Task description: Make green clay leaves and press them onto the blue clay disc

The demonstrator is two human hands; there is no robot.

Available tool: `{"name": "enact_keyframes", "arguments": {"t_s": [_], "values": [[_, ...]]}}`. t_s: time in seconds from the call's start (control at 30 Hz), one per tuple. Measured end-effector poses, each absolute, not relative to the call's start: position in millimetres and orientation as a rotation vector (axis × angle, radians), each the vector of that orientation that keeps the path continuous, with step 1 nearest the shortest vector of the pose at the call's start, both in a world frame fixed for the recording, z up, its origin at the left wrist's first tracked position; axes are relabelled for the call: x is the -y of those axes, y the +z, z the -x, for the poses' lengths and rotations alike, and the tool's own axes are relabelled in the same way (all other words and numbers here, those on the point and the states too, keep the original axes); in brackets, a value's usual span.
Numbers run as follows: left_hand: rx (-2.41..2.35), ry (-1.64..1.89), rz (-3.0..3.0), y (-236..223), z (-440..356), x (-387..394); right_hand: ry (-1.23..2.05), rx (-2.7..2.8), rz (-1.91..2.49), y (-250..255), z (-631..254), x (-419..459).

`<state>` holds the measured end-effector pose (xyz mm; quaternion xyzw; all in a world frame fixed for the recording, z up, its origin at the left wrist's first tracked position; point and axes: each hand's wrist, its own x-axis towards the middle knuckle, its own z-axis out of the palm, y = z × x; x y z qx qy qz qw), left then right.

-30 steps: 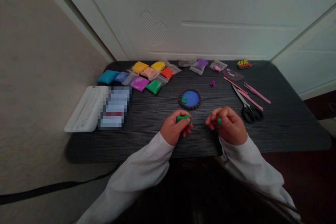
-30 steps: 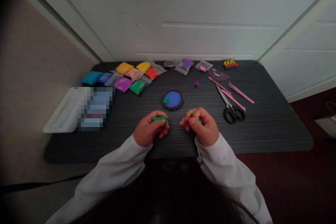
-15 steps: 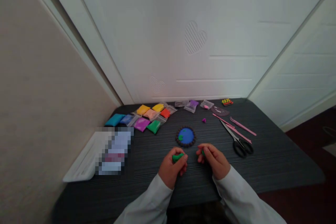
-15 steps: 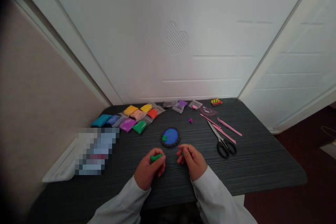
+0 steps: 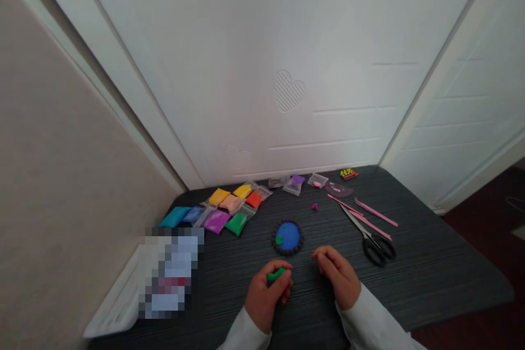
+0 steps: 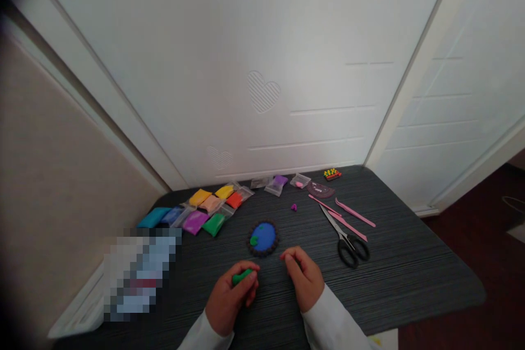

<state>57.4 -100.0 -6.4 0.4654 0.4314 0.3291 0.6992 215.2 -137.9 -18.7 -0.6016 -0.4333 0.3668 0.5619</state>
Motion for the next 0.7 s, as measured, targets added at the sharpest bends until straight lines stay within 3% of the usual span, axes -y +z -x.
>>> {"name": "enact_keyframes", "arguments": {"t_s": [0.33, 0.6, 0.7], "values": [[-0.992, 0.705, -0.956, -3.7, -61.8, 103.9, 0.865, 0.970, 1.504, -13.7, -212.1, 142.1], [-1.079, 0.824, -0.795, -2.9, -61.9, 103.2, 0.602, 1.066, 1.460, -19.0, -223.3, 145.5], [-1.061, 0.845, -0.714, -4.7, -60.4, 102.1, 0.705, 0.888, 1.444, -17.9, -221.0, 145.3]]}}
